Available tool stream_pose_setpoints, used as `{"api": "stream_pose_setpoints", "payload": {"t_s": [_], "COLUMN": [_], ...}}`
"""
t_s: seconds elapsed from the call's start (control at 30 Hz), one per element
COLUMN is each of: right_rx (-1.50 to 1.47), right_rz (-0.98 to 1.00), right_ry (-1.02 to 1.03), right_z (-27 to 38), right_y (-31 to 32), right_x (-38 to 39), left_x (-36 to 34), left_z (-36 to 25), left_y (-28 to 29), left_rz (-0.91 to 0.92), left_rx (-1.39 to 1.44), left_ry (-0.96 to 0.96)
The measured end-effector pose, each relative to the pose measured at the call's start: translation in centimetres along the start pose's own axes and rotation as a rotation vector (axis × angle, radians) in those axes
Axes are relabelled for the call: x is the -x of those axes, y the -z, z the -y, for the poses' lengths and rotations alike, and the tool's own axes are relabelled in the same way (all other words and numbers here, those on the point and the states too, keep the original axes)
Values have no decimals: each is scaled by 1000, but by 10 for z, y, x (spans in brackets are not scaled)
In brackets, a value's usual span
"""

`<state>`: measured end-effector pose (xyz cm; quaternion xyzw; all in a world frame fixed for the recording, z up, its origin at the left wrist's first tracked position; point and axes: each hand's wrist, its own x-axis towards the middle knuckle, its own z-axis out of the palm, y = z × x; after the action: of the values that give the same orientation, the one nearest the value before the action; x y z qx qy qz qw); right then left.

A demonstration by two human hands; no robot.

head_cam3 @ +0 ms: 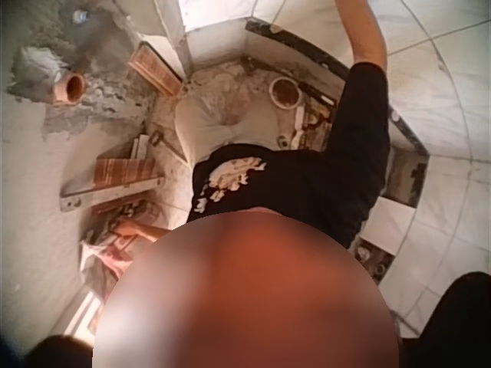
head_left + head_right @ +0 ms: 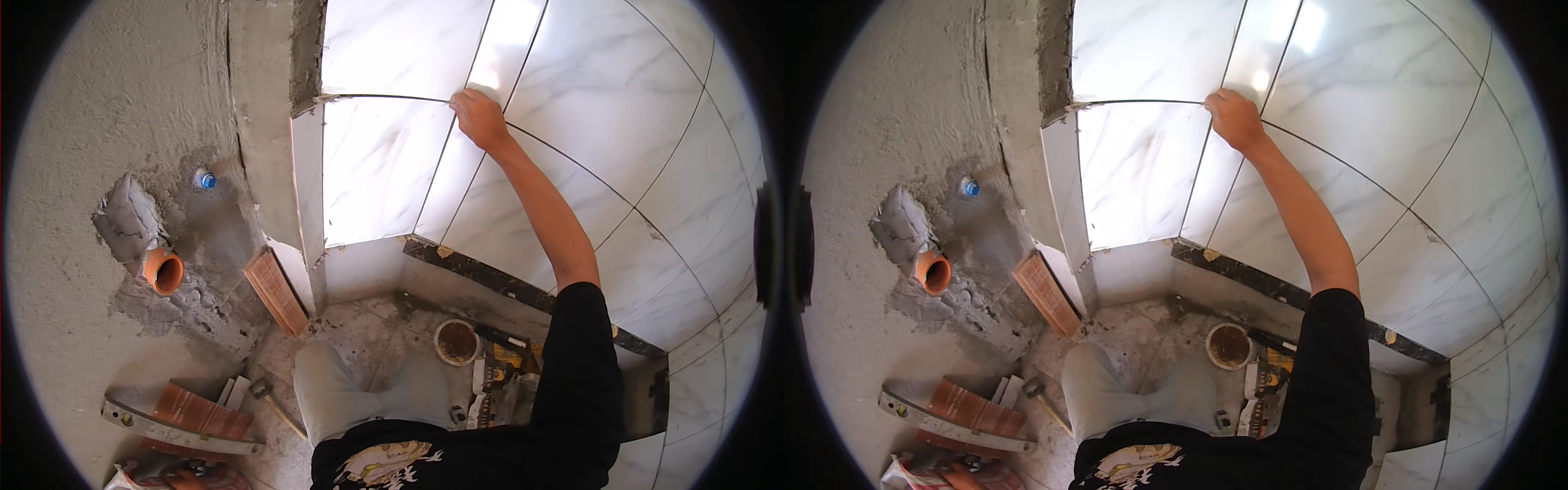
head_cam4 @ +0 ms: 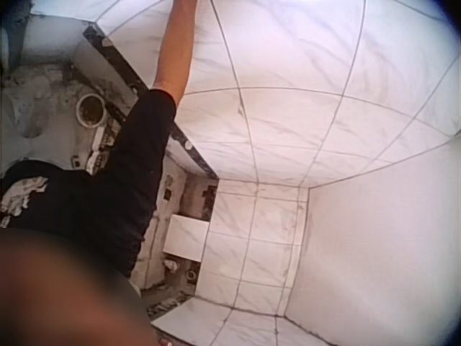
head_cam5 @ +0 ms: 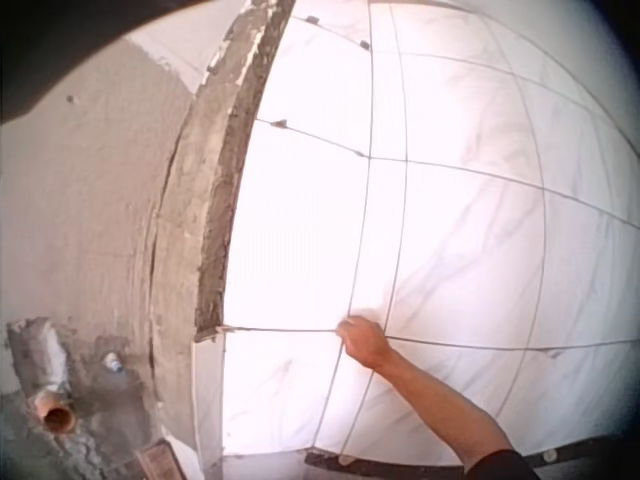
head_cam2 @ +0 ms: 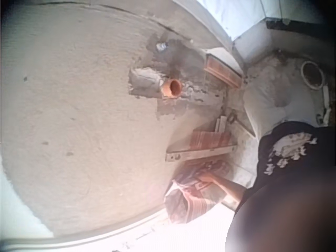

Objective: Installing wall tiles in a bathroom corner, including placing spacers, applying mortar, and positioning tiles.

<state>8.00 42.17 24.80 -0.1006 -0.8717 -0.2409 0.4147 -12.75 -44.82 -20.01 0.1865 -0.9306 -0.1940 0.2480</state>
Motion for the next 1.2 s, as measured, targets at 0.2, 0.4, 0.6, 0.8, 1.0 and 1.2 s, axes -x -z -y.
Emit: {"api": "stream_pose_setpoints", "payload": {"t_s": [0.2, 0.4, 0.6, 0.8, 1.0, 1.2], "right_rx": [-5, -92, 108, 213, 240, 196], "right_rz": [-29, -109, -56, 106, 248, 157], "right_ry": [-3, -86, -153, 1, -81, 43], "right_z": [2, 5, 4, 12, -2, -2], "right_y": [-4, -6, -1, 0, 4, 12], "right_x": [-3, 0, 13, -23, -15, -18], "left_x": [-12, 9, 19, 46, 137, 179], "left_z": [36, -19, -37, -238, -566, -758], "left_y": [-21, 17, 1, 60, 176, 193], "left_rz": [70, -85, 17, 47, 440, -114], "left_rx": [-97, 107, 251, 903, 1276, 565], "left_ry": [-83, 46, -15, -386, -1432, -1839]}}
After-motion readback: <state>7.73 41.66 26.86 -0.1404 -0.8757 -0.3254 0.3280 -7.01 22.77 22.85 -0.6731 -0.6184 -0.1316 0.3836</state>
